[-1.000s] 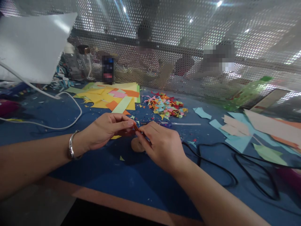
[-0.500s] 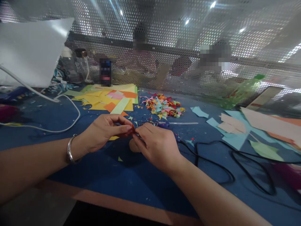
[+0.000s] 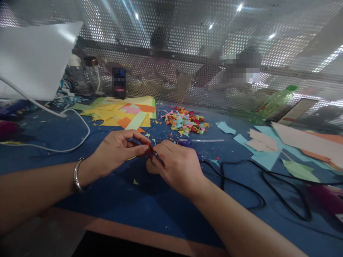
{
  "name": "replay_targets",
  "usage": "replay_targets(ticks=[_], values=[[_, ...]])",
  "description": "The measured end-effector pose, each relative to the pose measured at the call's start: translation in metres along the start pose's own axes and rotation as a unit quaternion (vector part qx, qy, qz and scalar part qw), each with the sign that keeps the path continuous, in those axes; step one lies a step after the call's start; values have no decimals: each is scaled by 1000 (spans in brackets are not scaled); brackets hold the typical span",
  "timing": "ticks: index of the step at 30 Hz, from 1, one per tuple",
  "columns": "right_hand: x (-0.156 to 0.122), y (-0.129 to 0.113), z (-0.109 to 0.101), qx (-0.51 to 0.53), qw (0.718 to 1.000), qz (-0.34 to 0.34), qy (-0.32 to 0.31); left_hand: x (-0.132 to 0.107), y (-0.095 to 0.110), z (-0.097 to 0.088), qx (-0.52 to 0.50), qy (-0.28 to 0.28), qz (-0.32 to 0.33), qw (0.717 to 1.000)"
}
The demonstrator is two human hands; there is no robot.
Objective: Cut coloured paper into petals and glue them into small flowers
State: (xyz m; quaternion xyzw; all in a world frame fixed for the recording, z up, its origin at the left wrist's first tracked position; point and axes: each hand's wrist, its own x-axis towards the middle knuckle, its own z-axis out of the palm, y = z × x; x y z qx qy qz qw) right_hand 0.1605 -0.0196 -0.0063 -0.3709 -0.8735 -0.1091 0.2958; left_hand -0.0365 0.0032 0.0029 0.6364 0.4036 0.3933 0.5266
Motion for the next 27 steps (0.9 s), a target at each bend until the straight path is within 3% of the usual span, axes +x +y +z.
replay_targets(ticks=[6, 15, 21, 27], values=[[-1, 1, 2, 2, 1000, -2, 5, 1, -3, 1, 5, 8, 0, 1000], [-2, 2, -2, 52, 998, 13, 21, 7, -1, -2, -150, -34, -57, 986], [-1, 2, -7, 92, 993, 67, 9, 10, -2, -7, -145, -64, -57, 986], [0, 3, -9, 113, 991, 74, 11, 12, -3, -8, -137, -68, -50, 987]])
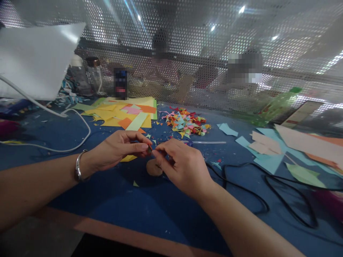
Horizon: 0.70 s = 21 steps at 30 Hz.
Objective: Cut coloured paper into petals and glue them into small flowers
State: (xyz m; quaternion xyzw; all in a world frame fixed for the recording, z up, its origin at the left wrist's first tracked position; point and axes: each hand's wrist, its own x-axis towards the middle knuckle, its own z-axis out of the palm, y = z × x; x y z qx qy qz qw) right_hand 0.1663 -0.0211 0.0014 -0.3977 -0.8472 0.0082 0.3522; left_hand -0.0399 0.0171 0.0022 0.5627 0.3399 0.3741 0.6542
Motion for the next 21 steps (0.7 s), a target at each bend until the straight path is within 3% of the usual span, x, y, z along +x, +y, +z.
replay_targets(ticks=[13, 21], values=[[0, 0, 0, 29, 998, 42, -22, 1, -2, -1, -6, -13, 1, 1000], [-1, 0, 0, 8, 1000, 14, -1, 0, -1, 0, -25, -8, -15, 1000]])
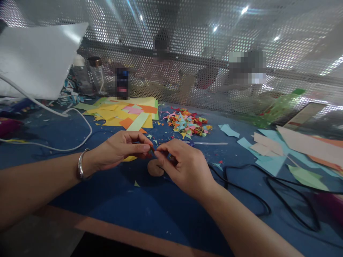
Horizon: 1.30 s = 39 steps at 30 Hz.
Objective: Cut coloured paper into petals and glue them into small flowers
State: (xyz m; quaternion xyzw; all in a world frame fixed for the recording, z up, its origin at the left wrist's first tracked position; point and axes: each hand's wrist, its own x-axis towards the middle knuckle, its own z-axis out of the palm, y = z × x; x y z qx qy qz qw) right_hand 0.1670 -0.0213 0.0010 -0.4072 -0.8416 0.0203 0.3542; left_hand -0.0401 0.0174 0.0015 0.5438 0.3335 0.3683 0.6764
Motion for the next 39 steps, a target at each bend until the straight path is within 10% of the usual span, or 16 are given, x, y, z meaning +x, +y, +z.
replay_targets(ticks=[39], values=[[-2, -2, 2, -15, 1000, -17, 17, -2, -3, 0, -4, 3, -8, 1000]])
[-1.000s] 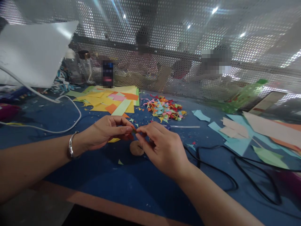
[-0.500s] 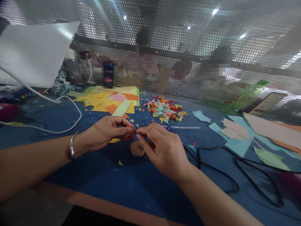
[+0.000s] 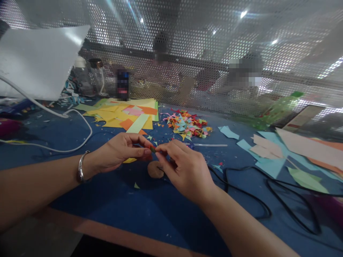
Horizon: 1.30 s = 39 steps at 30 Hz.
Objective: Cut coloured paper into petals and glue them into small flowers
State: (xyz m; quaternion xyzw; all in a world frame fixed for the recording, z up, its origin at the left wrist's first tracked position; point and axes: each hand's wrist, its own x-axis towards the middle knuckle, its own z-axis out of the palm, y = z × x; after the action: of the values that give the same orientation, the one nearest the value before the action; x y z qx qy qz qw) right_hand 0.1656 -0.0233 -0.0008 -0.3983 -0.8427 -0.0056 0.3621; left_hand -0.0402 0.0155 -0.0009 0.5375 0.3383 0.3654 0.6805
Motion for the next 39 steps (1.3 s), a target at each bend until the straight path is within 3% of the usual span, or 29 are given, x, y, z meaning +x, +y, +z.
replay_targets(ticks=[22, 39], values=[[3, 0, -1, 0, 1000, 14, -23, -2, 4, 4, 13, -27, -5, 1000], [2, 1, -5, 9, 998, -17, -61, -4, 7, 4, -38, -50, -71, 995]])
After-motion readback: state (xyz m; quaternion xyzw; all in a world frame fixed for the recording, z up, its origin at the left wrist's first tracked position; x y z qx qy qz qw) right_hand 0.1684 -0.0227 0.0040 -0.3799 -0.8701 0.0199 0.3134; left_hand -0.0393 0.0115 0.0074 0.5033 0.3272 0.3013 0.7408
